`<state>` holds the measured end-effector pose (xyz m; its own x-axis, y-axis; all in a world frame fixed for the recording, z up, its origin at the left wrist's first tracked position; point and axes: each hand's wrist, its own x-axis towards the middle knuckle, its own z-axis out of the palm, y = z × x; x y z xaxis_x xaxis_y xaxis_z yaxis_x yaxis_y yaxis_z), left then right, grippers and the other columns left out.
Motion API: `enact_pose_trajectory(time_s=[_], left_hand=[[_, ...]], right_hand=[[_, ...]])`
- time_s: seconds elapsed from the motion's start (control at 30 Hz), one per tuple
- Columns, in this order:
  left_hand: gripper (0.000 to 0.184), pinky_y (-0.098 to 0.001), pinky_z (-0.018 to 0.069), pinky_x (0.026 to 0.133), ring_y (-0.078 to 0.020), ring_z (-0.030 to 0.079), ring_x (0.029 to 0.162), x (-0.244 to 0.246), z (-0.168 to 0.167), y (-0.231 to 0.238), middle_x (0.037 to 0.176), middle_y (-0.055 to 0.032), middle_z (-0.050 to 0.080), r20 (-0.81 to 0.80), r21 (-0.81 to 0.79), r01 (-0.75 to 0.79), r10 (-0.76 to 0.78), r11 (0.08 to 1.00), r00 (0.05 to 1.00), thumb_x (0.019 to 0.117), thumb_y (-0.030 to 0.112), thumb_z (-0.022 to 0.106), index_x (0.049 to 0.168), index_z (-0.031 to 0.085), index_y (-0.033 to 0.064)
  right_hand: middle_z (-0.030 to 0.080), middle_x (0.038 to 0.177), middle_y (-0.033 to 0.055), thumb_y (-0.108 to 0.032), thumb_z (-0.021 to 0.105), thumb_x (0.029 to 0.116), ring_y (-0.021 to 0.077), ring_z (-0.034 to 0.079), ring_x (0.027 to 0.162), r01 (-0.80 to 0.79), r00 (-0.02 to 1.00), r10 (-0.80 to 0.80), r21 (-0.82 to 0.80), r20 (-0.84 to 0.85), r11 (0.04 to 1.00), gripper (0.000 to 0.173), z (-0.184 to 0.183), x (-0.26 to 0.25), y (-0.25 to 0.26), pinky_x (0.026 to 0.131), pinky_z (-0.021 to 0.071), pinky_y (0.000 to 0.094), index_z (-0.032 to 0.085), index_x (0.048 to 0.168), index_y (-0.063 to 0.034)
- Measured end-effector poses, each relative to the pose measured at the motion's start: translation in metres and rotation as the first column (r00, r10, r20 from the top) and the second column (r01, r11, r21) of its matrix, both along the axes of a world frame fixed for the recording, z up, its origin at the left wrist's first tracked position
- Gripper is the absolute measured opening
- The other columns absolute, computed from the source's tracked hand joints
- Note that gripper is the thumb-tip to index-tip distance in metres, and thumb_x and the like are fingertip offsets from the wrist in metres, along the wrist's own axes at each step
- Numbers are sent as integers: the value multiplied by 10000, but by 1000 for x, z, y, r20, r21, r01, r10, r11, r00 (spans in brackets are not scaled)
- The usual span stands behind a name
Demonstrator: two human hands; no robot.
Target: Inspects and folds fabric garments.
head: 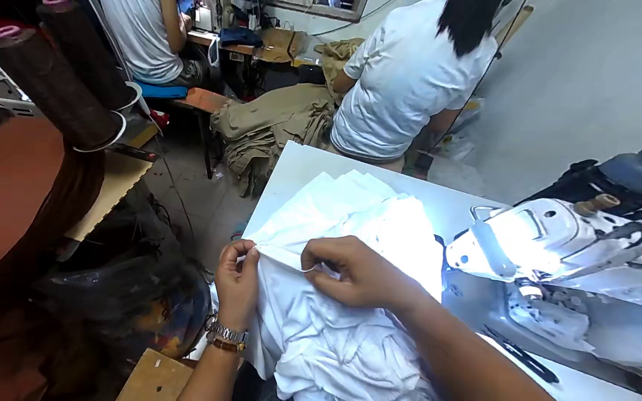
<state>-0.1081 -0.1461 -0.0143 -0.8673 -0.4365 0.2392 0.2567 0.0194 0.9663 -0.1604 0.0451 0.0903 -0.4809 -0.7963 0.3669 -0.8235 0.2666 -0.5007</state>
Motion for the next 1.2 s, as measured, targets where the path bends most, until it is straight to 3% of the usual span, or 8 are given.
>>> enact_pose_trajectory(time_s=[0.1,0.27,0.47,0.77,0.97,1.03,1.1,1.2], left_hand=[[116,-219,550,837,-58,640,1016,1,6,-2,1177,-42,664,-149,-177,-16,-10,984,989,988,109,596,1006,681,33],[101,-291,533,989,-105,623,1190,1,16,2,1257,-19,671,-288,-126,97,-130,987,949,987,75,544,954,639,81],[164,-238,596,835,-77,715,1013,10,26,15,1124,6,749,-268,245,351,-285,904,920,1064,126,483,1045,642,162],[327,-270,613,760,-105,722,846,14,38,31,940,-47,741,-162,618,364,-341,696,926,1095,111,339,1043,661,108],[271,-166,528,653,9,600,705,11,36,28,786,94,624,-77,203,453,-447,868,891,1071,105,347,1058,605,187],[131,-145,445,524,17,488,556,11,37,27,681,86,516,-2,-54,469,-470,882,883,1035,127,488,1112,593,137],[212,-146,389,448,-5,422,470,10,42,27,608,63,465,6,-233,482,-495,844,869,890,171,728,1062,620,111],[161,-171,463,570,-24,530,621,6,49,26,766,29,589,63,-380,474,-489,794,870,886,165,758,1013,681,102]], right_hand=[[663,818,-34,-208,628,946,31,620,727,144,980,-136,41,-144,989,161,8,8,18,641,539,198,741,959,-94],[556,743,-52,-211,607,951,-16,487,646,375,918,-386,-109,-96,920,185,-4,21,29,558,406,120,726,882,-87],[592,769,-39,-178,627,936,-16,531,679,530,842,-539,-166,-15,832,156,-21,32,28,600,448,113,748,905,-83],[645,787,-50,-135,677,927,16,561,617,584,812,-566,-154,143,797,163,-33,32,27,548,490,172,713,1085,-112],[637,821,-17,-101,624,925,30,598,725,500,865,-500,-134,38,855,136,-36,32,26,652,519,166,751,971,-83],[627,808,2,-102,617,922,43,591,717,473,878,-479,-149,-6,868,142,-34,34,24,649,512,163,751,950,-64],[612,791,19,-100,595,926,80,586,721,447,881,-464,-162,-93,880,158,-35,34,25,659,509,191,745,947,-53],[627,772,45,-77,578,915,141,603,732,380,869,-424,-202,-256,902,174,-39,32,28,689,519,248,745,933,-34]])
